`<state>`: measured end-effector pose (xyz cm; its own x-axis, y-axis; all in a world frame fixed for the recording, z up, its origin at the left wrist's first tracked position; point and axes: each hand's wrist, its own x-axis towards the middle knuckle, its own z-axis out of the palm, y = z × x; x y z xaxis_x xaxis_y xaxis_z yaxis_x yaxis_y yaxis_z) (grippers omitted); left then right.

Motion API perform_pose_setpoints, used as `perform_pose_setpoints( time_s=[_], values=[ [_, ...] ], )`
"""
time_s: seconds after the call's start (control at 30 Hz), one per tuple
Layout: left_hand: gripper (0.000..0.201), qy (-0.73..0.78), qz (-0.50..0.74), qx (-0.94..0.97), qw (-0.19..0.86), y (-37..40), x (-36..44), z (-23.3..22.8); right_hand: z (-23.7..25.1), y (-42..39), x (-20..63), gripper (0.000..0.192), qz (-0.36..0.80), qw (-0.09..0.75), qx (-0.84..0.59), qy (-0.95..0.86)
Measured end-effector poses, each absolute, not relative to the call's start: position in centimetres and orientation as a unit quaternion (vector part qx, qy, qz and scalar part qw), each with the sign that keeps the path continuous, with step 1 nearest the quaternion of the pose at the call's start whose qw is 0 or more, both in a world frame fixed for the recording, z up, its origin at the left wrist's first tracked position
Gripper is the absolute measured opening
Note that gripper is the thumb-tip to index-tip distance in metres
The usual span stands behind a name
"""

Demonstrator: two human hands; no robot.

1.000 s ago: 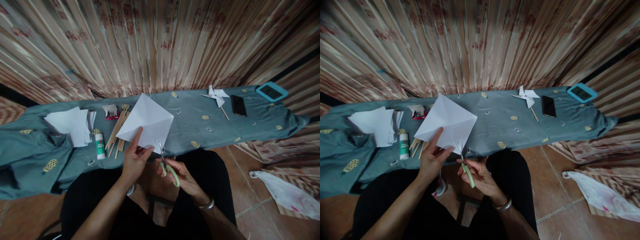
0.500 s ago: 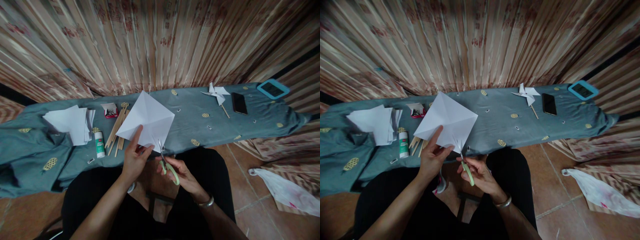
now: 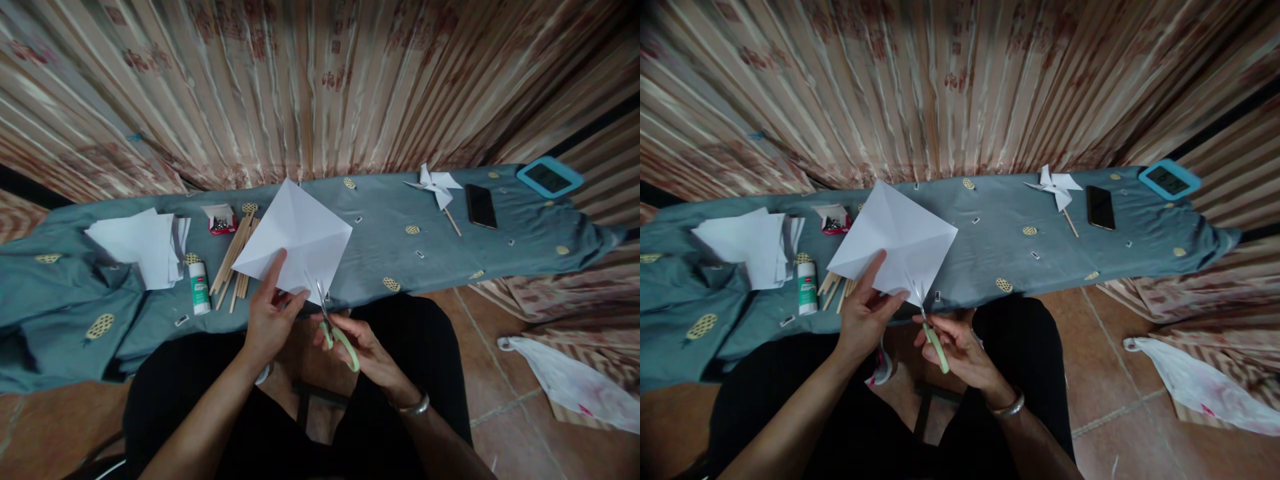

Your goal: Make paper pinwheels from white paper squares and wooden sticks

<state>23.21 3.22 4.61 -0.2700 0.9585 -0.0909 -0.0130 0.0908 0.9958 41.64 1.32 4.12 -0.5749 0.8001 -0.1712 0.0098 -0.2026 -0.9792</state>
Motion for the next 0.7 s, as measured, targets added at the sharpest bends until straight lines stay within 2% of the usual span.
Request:
perform_pose_setpoints(
  time_s=[0.5,0.7],
  values=[
    [0.077,0.587,0.536,0.407,0.45,3.16,23.26,4.56,4.22,1.33,41.75,0.062,0.689,0.28,-0.362,-0.562],
    [0.078,0.582,0.536,0.405,0.458,3.15,23.39,4.68,3.85,1.41,41.87,0.057,0.69,0.289,-0.354,-0.561]
  ],
)
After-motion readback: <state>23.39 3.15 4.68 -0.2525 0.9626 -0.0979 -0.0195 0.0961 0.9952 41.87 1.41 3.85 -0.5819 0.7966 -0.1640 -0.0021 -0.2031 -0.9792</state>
